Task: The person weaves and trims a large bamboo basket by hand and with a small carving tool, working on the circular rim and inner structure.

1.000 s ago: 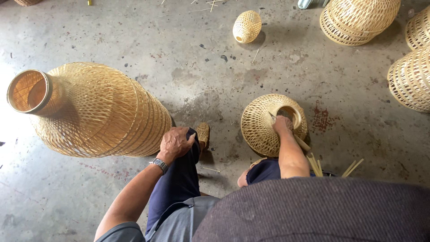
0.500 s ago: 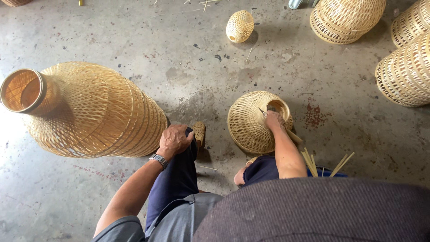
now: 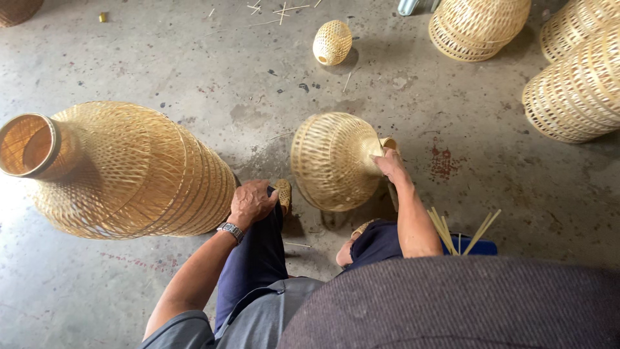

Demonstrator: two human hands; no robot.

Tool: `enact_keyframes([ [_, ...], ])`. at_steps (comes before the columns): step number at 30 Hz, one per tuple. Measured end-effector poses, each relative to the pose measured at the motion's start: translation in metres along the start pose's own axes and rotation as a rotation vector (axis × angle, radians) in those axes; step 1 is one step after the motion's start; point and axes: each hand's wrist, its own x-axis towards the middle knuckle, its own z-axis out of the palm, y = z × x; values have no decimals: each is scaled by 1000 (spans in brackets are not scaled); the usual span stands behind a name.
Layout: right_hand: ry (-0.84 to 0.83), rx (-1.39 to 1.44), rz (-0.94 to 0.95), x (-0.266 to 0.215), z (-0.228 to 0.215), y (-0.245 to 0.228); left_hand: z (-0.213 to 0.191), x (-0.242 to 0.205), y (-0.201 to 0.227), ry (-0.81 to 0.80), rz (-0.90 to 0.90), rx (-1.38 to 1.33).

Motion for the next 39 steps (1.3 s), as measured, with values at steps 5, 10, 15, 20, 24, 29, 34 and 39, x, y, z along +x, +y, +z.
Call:
enact_keyframes([
  [5, 4, 309, 7, -24, -13, 2, -10, 28, 1, -197, -106, -95],
  [10, 40, 480, -13, -61, -22, 14, 40, 105, -21, -21, -117, -983],
  [15, 15, 600, -23, -79, -37, 13, 91, 142, -5, 92, -247, -1460],
  [20, -93, 666, -9, -85, -37, 6, 91, 168, 12, 163, -207, -1425],
  [24, 72, 588, 79, -82, -35, -5, 84, 174, 17, 93, -318, -1637],
  [29, 315, 314, 178, -88, -62, -7, 91, 172, 10, 147, -336, -1590],
  [34, 520, 107, 140, -96, -94, 12, 96, 177, 19, 218, -247, -1410],
  [39, 685, -49, 154, -101, -107, 32, 95, 178, 22, 138, -117, -1485],
])
